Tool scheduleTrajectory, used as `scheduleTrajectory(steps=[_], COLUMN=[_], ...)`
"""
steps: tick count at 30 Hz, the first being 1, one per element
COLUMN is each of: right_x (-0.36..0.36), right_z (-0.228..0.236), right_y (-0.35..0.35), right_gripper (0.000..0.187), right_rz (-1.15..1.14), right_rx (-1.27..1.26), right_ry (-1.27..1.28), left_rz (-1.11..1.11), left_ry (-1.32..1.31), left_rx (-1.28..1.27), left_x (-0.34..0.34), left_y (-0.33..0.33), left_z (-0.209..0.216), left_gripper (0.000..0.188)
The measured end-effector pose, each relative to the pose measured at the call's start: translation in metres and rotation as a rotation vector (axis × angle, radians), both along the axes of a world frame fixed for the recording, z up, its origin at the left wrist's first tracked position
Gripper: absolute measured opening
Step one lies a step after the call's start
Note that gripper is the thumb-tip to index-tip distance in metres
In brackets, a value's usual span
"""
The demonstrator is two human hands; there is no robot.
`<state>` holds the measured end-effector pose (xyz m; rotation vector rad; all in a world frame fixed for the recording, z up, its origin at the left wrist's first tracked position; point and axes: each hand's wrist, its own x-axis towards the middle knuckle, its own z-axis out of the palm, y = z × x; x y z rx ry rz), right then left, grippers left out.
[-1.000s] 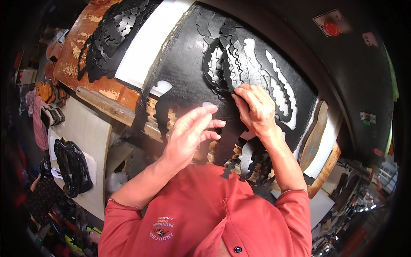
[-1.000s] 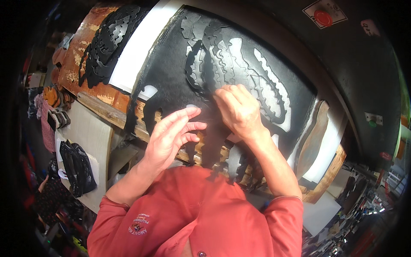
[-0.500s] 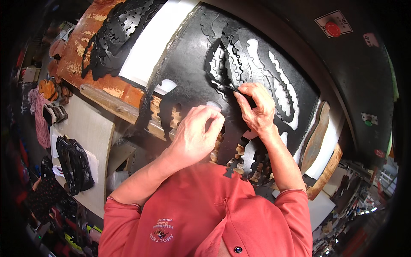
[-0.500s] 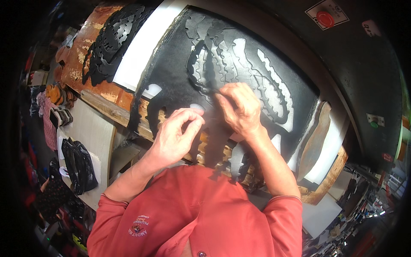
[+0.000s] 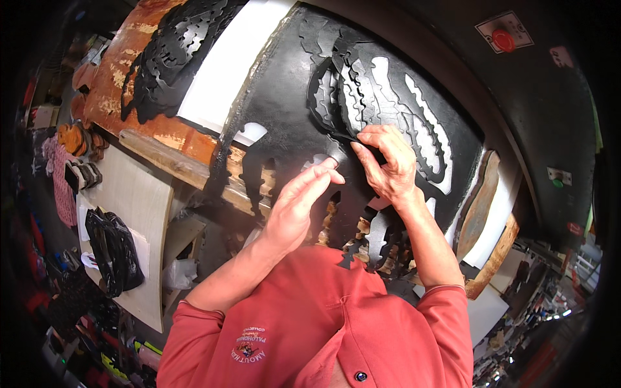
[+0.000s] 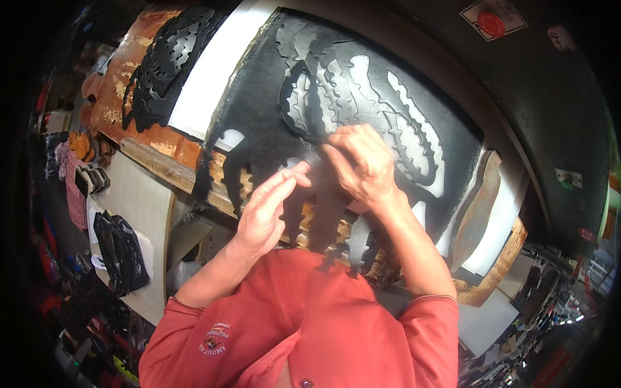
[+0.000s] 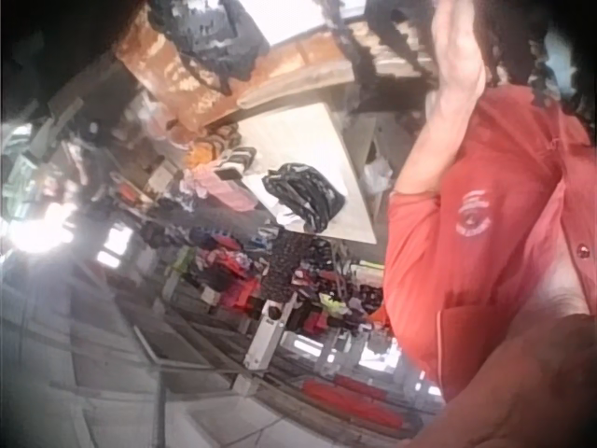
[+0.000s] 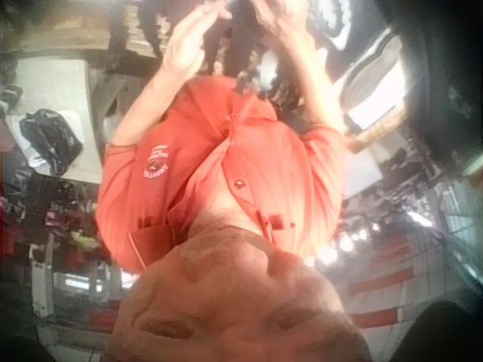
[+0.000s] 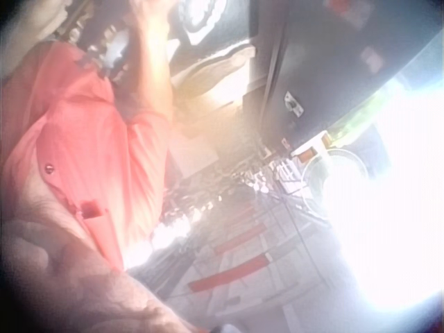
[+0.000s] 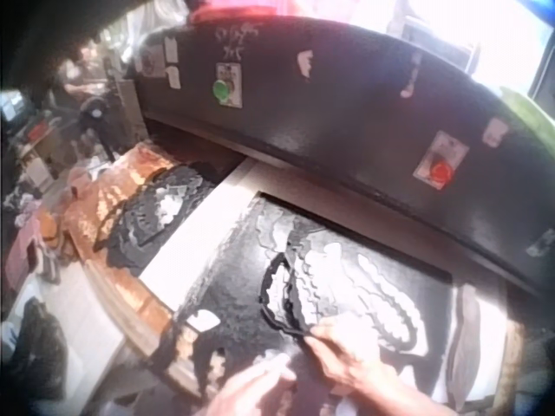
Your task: The person removes black rubber pieces from a white backing sheet, stacks them, and uses a green-handled tool to separate and align the pieces. They then place the stack into a black plastic bag and later handle a large white sheet and a black rubber sheet on the workbench.
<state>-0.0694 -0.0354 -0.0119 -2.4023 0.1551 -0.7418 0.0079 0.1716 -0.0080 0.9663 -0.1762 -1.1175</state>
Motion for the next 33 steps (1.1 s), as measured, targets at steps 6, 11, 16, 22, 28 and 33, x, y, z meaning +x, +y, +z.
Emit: scheduleTrajectory(steps=[6, 11, 16, 22, 28, 33], right_x=[-0.002, 0.001, 0.002, -0.003, -0.003, -0.007], right_z=[0.013, 0.02, 0.024, 0.028, 0.024, 0.021], right_y=[0.001, -0.003, -0.006, -0.013, -0.019, -0.022], right_gripper=[0.027, 0.033, 0.017, 0.015, 0.019, 0.018], right_rz=[0.059, 0.037, 0.021, -0.163, -0.202, -0.156], right_rx=[-0.069, -0.017, 0.157, 0.506, 0.819, 0.935], right_ry=[0.103, 0.152, 0.156, 0.337, 0.363, 0.321], left_rz=[-0.072, -0.162, -0.207, -0.144, 0.07, 0.104], left_ry=[0.21, 0.446, -0.16, -0.706, -0.425, -0.663], left_rx=[-0.175, -0.394, -0.024, 0.321, 0.223, 0.263], left_x=[0.017, 0.023, 0.027, 0.035, 0.034, 0.028], left_y=[-0.006, -0.02, -0.019, 0.006, -0.056, -0.084], left_z=[-0.02, -0.021, 0.011, 0.039, 0.02, 0.016], left_gripper=[0.024, 0.026, 0.027, 0.027, 0.033, 0.04])
